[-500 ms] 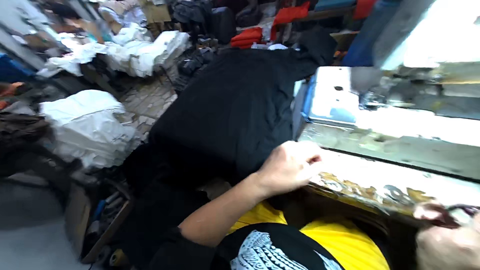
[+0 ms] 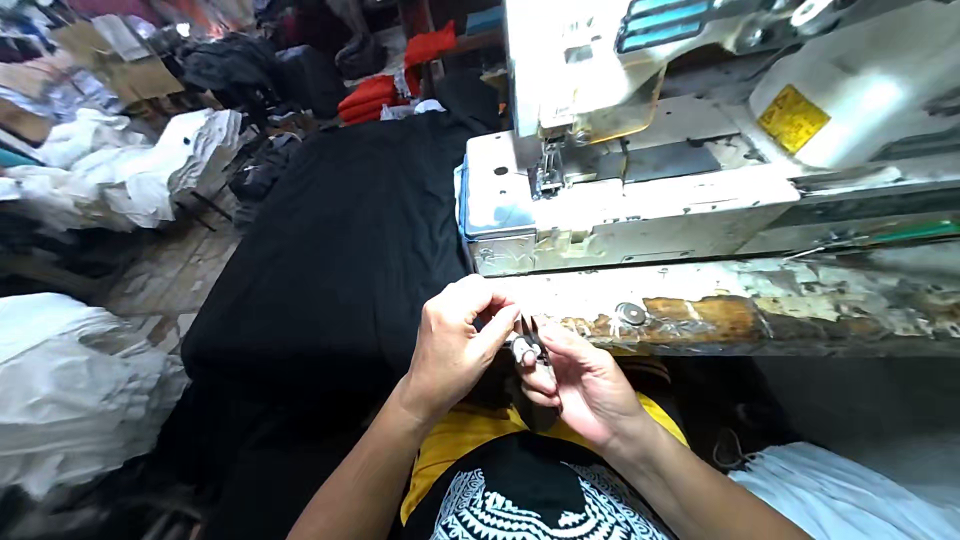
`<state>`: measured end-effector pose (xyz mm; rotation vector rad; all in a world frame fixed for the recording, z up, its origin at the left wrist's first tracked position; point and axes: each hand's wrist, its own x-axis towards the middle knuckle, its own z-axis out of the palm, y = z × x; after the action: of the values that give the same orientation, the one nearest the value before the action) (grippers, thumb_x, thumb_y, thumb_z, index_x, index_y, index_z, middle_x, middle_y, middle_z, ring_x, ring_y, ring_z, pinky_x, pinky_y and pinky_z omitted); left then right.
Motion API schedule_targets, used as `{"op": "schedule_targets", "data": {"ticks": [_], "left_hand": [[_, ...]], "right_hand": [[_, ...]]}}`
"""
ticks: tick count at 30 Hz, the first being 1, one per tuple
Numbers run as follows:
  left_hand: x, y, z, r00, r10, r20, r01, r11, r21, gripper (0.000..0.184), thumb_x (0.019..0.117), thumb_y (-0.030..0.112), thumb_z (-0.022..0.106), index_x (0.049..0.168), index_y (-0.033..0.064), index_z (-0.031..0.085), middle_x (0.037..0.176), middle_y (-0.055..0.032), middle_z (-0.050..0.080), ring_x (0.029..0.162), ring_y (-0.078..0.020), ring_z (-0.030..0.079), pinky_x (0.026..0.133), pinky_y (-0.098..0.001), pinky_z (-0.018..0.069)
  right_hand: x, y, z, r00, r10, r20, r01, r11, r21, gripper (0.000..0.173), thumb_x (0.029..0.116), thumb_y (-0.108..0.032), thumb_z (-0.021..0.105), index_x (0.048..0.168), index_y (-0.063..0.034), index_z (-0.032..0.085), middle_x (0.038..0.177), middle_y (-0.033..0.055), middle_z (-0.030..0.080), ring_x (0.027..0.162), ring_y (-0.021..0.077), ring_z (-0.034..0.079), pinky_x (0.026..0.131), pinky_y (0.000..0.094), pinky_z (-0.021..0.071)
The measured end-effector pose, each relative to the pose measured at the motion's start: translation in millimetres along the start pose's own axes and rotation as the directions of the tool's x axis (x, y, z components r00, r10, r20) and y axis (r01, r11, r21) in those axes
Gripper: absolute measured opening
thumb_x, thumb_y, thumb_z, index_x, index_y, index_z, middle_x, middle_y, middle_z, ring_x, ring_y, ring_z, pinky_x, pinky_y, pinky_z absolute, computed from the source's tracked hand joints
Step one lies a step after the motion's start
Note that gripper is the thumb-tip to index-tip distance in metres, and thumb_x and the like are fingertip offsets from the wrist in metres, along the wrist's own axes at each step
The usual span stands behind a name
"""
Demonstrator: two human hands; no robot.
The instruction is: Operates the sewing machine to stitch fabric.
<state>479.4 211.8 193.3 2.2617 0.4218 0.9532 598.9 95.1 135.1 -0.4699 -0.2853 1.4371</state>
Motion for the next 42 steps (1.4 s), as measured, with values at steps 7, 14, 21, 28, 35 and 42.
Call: {"op": "schedule_targets", "data": {"ticks": [7, 14, 21, 28, 35, 42], "left_hand": [[-1.1, -3.4, 1.3, 1.0, 0.016, 0.003, -0.016, 1.0, 0.017, 0.007, 0.0895, 0.007, 0.07, 0.085, 0.0048, 0.074, 0.08, 0.0023, 0.066, 0.077, -0.0006, 0.062, 0.07, -0.0157, 0.0523], [3.0, -8.5, 6.7, 0.998, -0.058, -0.03, 0.053, 0.988, -0.148, 0.002, 0.0887, 0.003, 0.073, 0.087, 0.0028, 0.074, 0.078, 0.0009, 0.065, 0.073, -0.0021, 0.063, 0.067, -0.0151, 0.054], [14.4, 21.8, 32.2, 0.978, -0.131, 0.163, 0.199, 0.827, -0.526, 0.007, 0.0919, 0.004, 0.07, 0.086, 0.0038, 0.073, 0.083, 0.0028, 0.069, 0.078, -0.0014, 0.064, 0.074, -0.0191, 0.0557], [101.0, -1.7, 26.6, 0.986, -0.093, -0.135, 0.079, 0.991, -0.111, 0.004, 0.0939, 0.006, 0.068, 0.092, 0.0037, 0.071, 0.086, 0.0009, 0.071, 0.08, -0.0038, 0.068, 0.078, -0.0229, 0.0588], [132.6, -24.0, 33.2, 0.963, -0.233, -0.138, 0.256, 0.948, 0.19, 0.013, 0.0924, 0.015, 0.072, 0.081, 0.0092, 0.071, 0.071, 0.0065, 0.064, 0.064, 0.002, 0.057, 0.064, -0.0187, 0.0472], [145.4, -20.8, 29.3, 0.932, -0.355, -0.069, 0.362, 0.914, 0.185, 0.017, 0.0896, 0.012, 0.074, 0.073, 0.0103, 0.07, 0.066, 0.0076, 0.062, 0.06, 0.0003, 0.053, 0.062, -0.0215, 0.0439]], "right_hand": [[7.9, -2.9, -7.1, 0.929, -0.369, 0.024, 0.359, 0.886, -0.293, 0.016, 0.1014, -0.005, 0.053, 0.097, -0.0068, 0.068, 0.079, -0.0001, 0.068, 0.054, -0.0015, 0.053, 0.048, 0.0123, 0.0425], [5.4, -67.7, -73.5, 0.508, -0.689, 0.517, 0.055, -0.573, -0.818, 0.031, 0.0973, -0.029, 0.065, 0.108, -0.0005, 0.073, 0.095, 0.0184, 0.073, 0.081, 0.0333, 0.069, 0.067, 0.0469, 0.0535], [38.3, -83.3, -28.4, 0.381, -0.42, 0.824, 0.463, -0.684, -0.563, 0.027, 0.0995, -0.018, 0.064, 0.124, -0.0192, 0.076, 0.122, 0.0178, 0.067, 0.121, 0.0302, 0.057, 0.11, 0.0484, 0.0332], [70.8, -89.1, -47.1, 0.193, -0.686, 0.701, 0.305, -0.637, -0.708, 0.012, 0.093, -0.013, 0.074, 0.096, -0.0019, 0.079, 0.097, 0.016, 0.075, 0.102, 0.0286, 0.07, 0.102, 0.0397, 0.0492], [72.3, -89.0, -52.3, 0.158, -0.67, 0.725, 0.308, -0.664, -0.681, 0.011, 0.0923, -0.01, 0.072, 0.092, -0.0007, 0.078, 0.088, 0.0162, 0.073, 0.095, 0.028, 0.069, 0.1, 0.0375, 0.0485], [77.0, -87.9, -53.4, 0.12, -0.675, 0.728, 0.352, -0.656, -0.667, 0.011, 0.0935, -0.01, 0.071, 0.09, -0.0002, 0.077, 0.091, 0.018, 0.073, 0.101, 0.0284, 0.067, 0.102, 0.0346, 0.0456]]}}
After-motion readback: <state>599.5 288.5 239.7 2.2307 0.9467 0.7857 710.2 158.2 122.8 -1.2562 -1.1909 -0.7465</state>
